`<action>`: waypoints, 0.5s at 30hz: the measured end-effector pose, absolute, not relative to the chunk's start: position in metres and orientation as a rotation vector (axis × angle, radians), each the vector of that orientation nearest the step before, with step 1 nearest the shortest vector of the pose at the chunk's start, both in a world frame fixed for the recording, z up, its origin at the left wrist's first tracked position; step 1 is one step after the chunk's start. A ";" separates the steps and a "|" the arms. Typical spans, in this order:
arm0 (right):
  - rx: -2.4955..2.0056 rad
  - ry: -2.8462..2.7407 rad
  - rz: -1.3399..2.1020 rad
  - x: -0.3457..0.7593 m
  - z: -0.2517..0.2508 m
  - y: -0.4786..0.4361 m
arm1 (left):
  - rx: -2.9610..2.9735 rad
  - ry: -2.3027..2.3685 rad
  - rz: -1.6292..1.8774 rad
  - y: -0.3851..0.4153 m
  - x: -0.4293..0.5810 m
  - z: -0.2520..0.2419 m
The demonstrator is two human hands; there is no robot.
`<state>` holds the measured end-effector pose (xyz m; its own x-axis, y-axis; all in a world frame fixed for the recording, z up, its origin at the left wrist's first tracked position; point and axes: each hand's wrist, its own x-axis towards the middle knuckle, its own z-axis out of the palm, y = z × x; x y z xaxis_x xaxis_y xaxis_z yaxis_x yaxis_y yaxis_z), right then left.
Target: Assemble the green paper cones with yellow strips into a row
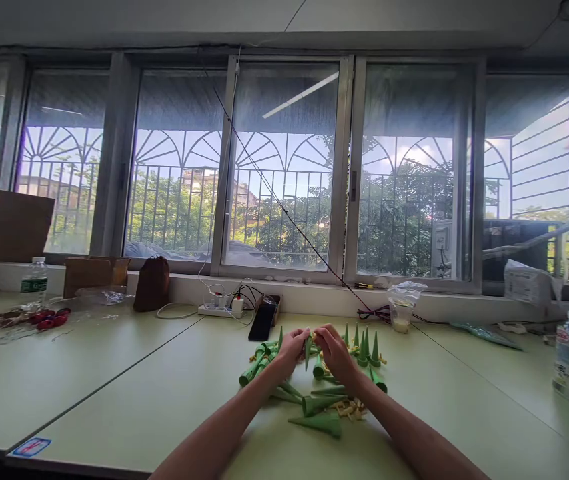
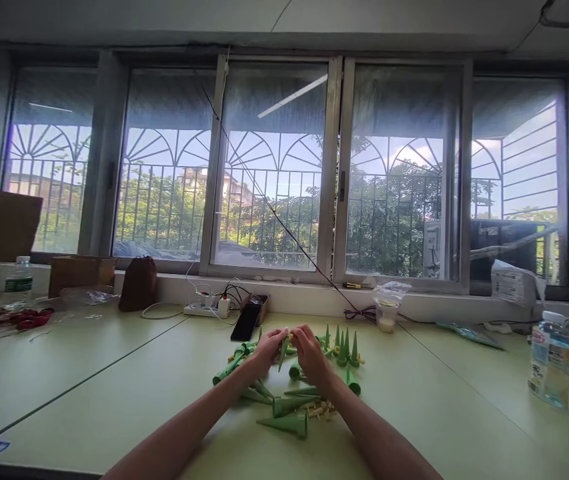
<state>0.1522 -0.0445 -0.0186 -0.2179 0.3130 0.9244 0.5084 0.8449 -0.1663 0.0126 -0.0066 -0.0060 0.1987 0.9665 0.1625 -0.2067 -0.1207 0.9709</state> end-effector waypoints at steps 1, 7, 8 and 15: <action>-0.625 -1.825 -0.199 0.152 -0.018 -0.045 | 1.257 0.834 1.235 -0.006 0.013 -0.006; -0.648 -1.828 -0.201 0.153 -0.018 -0.047 | 1.252 0.789 1.249 -0.007 0.013 -0.007; -0.647 -1.829 -0.202 0.153 -0.019 -0.047 | 1.243 0.787 1.251 -0.008 0.013 -0.007; -0.655 -1.825 -0.190 0.152 -0.021 -0.043 | 1.216 0.754 1.246 -0.015 0.012 -0.003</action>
